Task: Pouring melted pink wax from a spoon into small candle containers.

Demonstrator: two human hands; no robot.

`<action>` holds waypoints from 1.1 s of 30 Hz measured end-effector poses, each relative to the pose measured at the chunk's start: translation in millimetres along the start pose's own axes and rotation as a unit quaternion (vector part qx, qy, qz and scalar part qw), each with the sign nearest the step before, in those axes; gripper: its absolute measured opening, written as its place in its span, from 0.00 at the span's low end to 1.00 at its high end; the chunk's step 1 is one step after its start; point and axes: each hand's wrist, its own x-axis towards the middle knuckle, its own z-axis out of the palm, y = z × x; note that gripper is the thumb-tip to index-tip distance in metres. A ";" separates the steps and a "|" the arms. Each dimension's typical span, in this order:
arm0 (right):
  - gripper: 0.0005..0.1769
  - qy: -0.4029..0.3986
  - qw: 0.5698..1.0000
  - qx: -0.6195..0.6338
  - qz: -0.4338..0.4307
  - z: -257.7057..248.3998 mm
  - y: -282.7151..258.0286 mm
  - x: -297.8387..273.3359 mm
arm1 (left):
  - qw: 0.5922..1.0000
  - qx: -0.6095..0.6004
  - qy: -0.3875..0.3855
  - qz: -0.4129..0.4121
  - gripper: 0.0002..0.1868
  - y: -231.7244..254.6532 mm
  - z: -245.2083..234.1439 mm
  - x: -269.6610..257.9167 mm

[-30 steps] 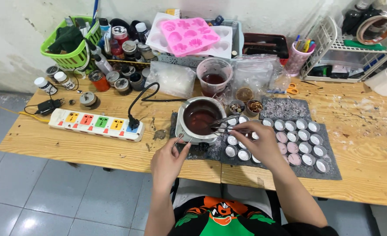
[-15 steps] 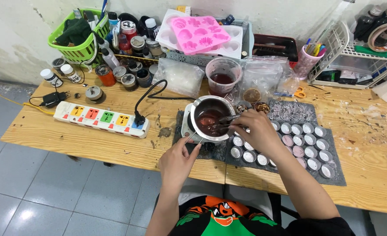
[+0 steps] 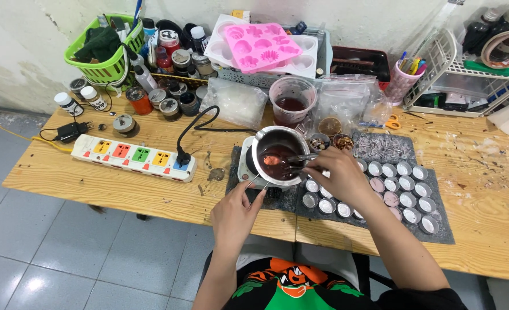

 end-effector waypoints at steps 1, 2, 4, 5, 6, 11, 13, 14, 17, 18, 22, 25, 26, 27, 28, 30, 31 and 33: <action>0.08 0.000 1.000 0.000 0.000 -1.4 -1.8 0.5 | 1.000 0.000 0.000 0.000 0.19 0.3 -0.3 0.6; 0.08 0.001 1.000 -0.023 -0.003 -2.7 -3.7 0.6 | 1.000 0.010 -0.014 -0.008 0.19 0.5 -0.4 0.8; 0.07 0.001 0.999 -0.045 -0.005 -6.2 -5.9 -0.7 | 0.999 0.021 -0.029 -0.016 0.19 0.8 -0.4 0.5; 0.08 0.027 0.999 -0.041 0.001 -8.5 -6.4 -2.1 | 0.999 0.017 -0.022 -0.015 0.19 0.8 -0.5 -0.1; 0.08 0.053 0.998 -0.038 0.006 -11.2 -6.5 -2.4 | 1.000 0.013 -0.014 -0.013 0.19 1.0 -0.2 0.2; 0.08 0.046 0.998 0.039 0.000 -12.2 14.8 -10.6 | 0.999 0.003 -0.022 -0.030 0.20 -2.6 -0.6 2.2; 0.08 0.028 0.998 0.052 0.011 -18.3 17.2 -16.2 | 0.999 0.001 -0.017 -0.027 0.20 -6.0 0.3 2.5; 0.08 0.006 0.997 0.070 0.015 -23.3 17.8 -18.6 | 1.000 -0.007 -0.006 -0.024 0.20 -7.8 0.9 3.1; 0.10 -0.016 0.997 0.075 0.024 -35.3 23.8 -29.5 | 0.999 -0.014 -0.022 -0.040 0.20 -9.0 -3.0 6.7; 0.10 -0.017 0.997 0.065 0.026 -38.8 26.4 -34.5 | 0.997 -0.013 -0.046 -0.061 0.20 -8.6 -5.3 8.4; 0.10 0.009 0.994 0.096 0.046 -51.6 37.0 -56.0 | 0.994 -0.016 -0.054 -0.091 0.20 -4.1 -10.6 11.5; 0.09 0.065 0.982 0.110 0.141 -48.7 50.3 -79.3 | 0.993 -0.019 -0.057 -0.104 0.20 -4.0 -12.4 11.9; 0.10 0.101 0.968 0.145 0.177 -46.1 55.4 -86.5 | 0.992 -0.020 -0.056 -0.108 0.20 -3.7 -12.5 12.1; 0.11 0.136 0.951 0.179 0.213 -43.4 60.4 -93.7 | 0.992 -0.021 -0.056 -0.113 0.21 -3.4 -12.6 12.3; 0.11 0.137 0.950 0.179 0.214 -37.1 68.2 -101.4 | 0.992 -0.021 -0.057 -0.112 0.21 -3.0 -12.4 12.0; 0.12 0.236 0.866 0.355 0.263 -23.8 83.5 -117.0 | 0.992 -0.021 -0.052 -0.109 0.22 -2.6 -12.1 11.2; 0.12 0.236 0.865 0.355 0.264 -21.7 87.7 -122.2 | 0.992 -0.020 -0.053 -0.108 0.22 -2.4 -11.7 11.9; 0.12 0.335 0.777 0.447 0.290 -17.7 96.2 -132.2 | 0.987 -0.005 -0.085 -0.137 0.21 -2.1 -11.1 13.0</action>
